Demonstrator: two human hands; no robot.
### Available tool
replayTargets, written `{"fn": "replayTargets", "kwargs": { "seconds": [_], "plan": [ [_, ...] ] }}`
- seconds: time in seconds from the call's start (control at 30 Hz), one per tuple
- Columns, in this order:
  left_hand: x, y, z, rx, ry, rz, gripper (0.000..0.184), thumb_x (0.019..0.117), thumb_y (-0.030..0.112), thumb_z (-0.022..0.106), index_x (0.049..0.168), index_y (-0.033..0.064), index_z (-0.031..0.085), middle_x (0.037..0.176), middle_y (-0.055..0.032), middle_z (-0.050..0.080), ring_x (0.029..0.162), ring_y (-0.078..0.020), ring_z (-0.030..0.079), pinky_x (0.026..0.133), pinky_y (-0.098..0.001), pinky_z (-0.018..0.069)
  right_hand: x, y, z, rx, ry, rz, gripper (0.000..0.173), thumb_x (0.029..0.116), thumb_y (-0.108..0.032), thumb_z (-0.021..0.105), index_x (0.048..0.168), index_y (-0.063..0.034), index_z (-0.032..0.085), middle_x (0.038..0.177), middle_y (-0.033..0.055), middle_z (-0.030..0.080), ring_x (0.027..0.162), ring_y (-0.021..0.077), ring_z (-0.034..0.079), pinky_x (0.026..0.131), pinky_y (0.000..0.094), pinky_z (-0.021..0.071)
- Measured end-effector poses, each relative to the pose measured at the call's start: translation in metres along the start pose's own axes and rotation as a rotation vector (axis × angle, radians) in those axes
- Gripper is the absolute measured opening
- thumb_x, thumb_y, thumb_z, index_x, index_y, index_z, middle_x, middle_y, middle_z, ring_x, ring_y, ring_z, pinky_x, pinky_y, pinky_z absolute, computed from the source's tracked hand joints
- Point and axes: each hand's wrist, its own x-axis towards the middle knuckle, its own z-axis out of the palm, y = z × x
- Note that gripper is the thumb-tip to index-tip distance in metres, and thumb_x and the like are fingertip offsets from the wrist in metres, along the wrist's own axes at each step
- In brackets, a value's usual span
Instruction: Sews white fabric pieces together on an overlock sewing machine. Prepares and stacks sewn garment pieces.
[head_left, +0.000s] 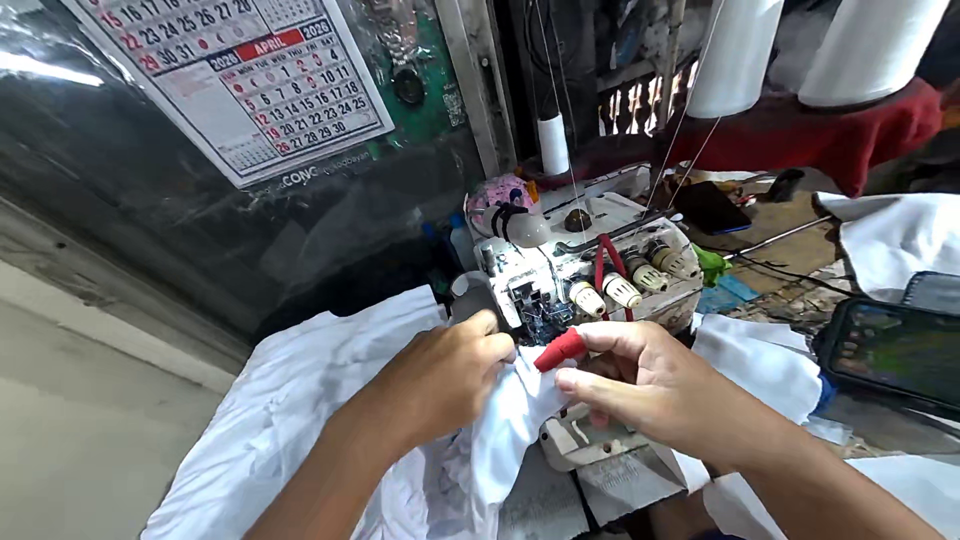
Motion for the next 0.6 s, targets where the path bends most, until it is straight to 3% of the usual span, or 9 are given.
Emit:
{"fn": "replayTargets", "kwargs": {
  "seconds": [0.07,0.13,0.2,0.3,0.37,0.4,0.47,0.53,0.6],
  "plan": [
    [-0.003,-0.001,-0.001,-0.211,0.042,0.043,0.008,0.0859,0.022,0.062,0.088,0.0227,0.070,0.088,0.0091,0.056,0.068,-0.0009,0.054,0.053,-0.0217,0.0500,-0.005,0.001,-0.003,0.130,-0.026,-0.012,0.023,0.1029,-0.023,0.062,0.122,-0.0161,0.073,0.082,0.0111,0.071,0.055,0.0179,0.064,0.049,0.0269,0.0560],
    [-0.007,-0.003,0.004,-0.530,0.048,0.057,0.006,0.0835,0.015,0.062,0.084,0.0182,0.067,0.092,0.0071,0.061,0.072,-0.0025,0.060,0.058,-0.0218,0.0559,-0.009,0.005,-0.004,0.224,-0.033,-0.002,0.028,0.1060,-0.027,0.057,0.128,-0.0158,0.070,0.083,0.0146,0.071,0.058,0.0205,0.067,0.052,0.0298,0.0593],
    [-0.010,-0.005,0.007,-0.692,0.001,0.048,0.003,0.0866,0.016,0.064,0.084,0.0162,0.066,0.088,0.0050,0.064,0.070,-0.0060,0.062,0.058,-0.0245,0.0572,-0.011,0.007,-0.004,0.274,-0.037,0.015,0.031,0.1072,-0.032,0.054,0.130,-0.0167,0.069,0.082,0.0160,0.071,0.060,0.0223,0.069,0.055,0.0323,0.0615],
    [-0.011,0.000,-0.006,-0.545,-0.096,0.063,0.008,0.0931,0.029,0.067,0.093,0.0209,0.069,0.081,0.0104,0.062,0.062,-0.0003,0.057,0.052,-0.0180,0.0507,-0.010,0.005,-0.002,0.302,-0.095,0.013,0.038,0.1096,-0.039,0.046,0.133,-0.0162,0.065,0.083,0.0179,0.071,0.064,0.0251,0.072,0.058,0.0349,0.0628],
    [-0.009,0.013,-0.027,-0.353,-0.161,0.068,0.010,0.0944,0.035,0.066,0.091,0.0263,0.070,0.080,0.0133,0.059,0.059,0.0022,0.052,0.049,-0.0167,0.0465,-0.006,0.000,0.000,0.264,-0.119,0.014,0.046,0.1107,-0.045,0.038,0.135,-0.0163,0.064,0.084,0.0178,0.071,0.065,0.0262,0.072,0.059,0.0360,0.0631],
    [-0.007,0.020,-0.037,-0.270,-0.185,0.056,0.011,0.0949,0.037,0.066,0.090,0.0282,0.070,0.079,0.0144,0.059,0.058,0.0027,0.052,0.049,-0.0173,0.0465,-0.003,-0.004,0.002,0.203,-0.091,0.031,0.050,0.1103,-0.050,0.034,0.132,-0.0178,0.066,0.080,0.0158,0.071,0.061,0.0242,0.071,0.056,0.0344,0.0615],
    [0.001,0.032,-0.049,-0.167,-0.133,0.068,0.011,0.0951,0.035,0.066,0.090,0.0271,0.070,0.076,0.0140,0.058,0.057,0.0019,0.052,0.049,-0.0187,0.0479,0.005,-0.010,0.008,0.043,0.014,0.119,0.066,0.1065,-0.063,0.025,0.108,-0.0167,0.071,0.065,0.0109,0.064,0.049,0.0203,0.063,0.046,0.0324,0.0549],
    [0.003,0.037,-0.044,-0.166,0.063,0.059,0.010,0.0951,0.030,0.066,0.091,0.0221,0.070,0.076,0.0112,0.059,0.062,-0.0013,0.055,0.054,-0.0230,0.0506,0.015,-0.009,0.013,0.050,-0.026,0.237,0.080,0.1019,-0.073,0.015,0.090,-0.0127,0.067,0.054,0.0067,0.052,0.041,0.0147,0.050,0.041,0.0287,0.0450],
    [-0.014,0.043,-0.024,-0.294,0.310,-0.035,0.014,0.0976,0.031,0.065,0.101,0.0182,0.070,0.089,0.0078,0.063,0.071,-0.0044,0.060,0.061,-0.0254,0.0557,0.014,0.001,0.013,0.196,-0.184,0.252,0.076,0.1003,-0.075,0.016,0.079,-0.0130,0.054,0.051,0.0007,0.044,0.038,0.0080,0.044,0.039,0.0229,0.0408]
  ]
}}
